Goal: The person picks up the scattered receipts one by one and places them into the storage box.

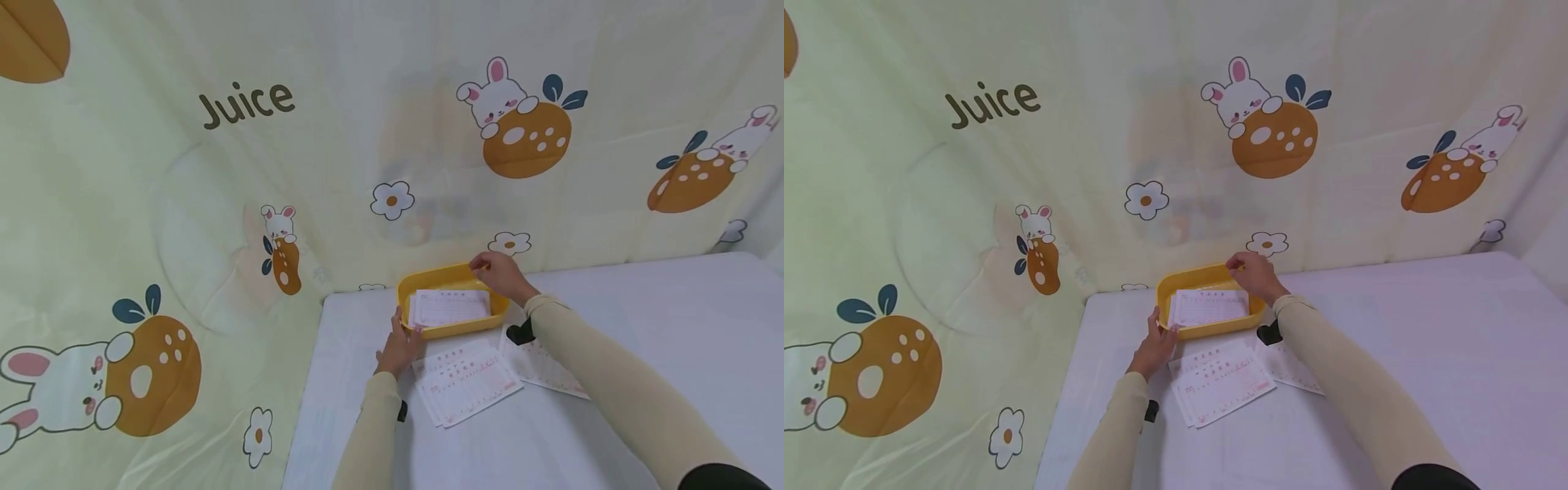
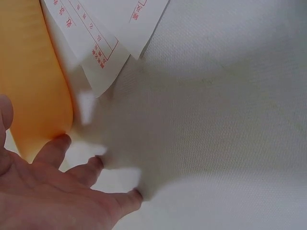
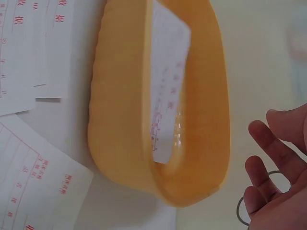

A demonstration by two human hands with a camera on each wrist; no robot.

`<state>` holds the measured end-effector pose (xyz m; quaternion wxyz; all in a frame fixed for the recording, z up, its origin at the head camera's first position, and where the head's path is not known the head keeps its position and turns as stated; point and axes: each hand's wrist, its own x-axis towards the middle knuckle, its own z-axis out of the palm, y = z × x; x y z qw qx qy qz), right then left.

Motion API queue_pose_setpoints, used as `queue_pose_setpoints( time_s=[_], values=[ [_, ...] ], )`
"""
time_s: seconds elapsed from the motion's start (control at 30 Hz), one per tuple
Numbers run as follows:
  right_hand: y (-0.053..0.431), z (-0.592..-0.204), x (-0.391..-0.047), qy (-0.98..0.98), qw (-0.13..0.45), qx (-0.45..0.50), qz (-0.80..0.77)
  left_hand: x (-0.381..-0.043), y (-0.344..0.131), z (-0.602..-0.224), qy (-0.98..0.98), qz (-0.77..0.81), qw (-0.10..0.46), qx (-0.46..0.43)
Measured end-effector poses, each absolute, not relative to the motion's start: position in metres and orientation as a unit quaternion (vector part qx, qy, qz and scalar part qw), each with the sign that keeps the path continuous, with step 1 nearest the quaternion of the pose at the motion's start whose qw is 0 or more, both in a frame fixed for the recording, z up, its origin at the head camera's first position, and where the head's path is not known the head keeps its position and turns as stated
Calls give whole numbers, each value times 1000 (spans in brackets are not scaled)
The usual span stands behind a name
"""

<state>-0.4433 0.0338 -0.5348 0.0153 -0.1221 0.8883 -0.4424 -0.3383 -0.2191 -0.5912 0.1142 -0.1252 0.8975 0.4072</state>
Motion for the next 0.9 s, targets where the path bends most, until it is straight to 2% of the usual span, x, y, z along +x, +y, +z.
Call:
queue_pose_setpoints(
  time_s=[0.27,0.67,0.9],
  values=[
    [39,-537,-434,886,11,-126,-446,-340,-216,-591,897,404,118,-135],
    [35,-520,-426,877,5,-148,-458,-339,-215,-590,899,401,116,-135],
    [39,-511,-409,868,-2,-167,-468,-340,-219,-593,905,395,110,-118]
  ],
)
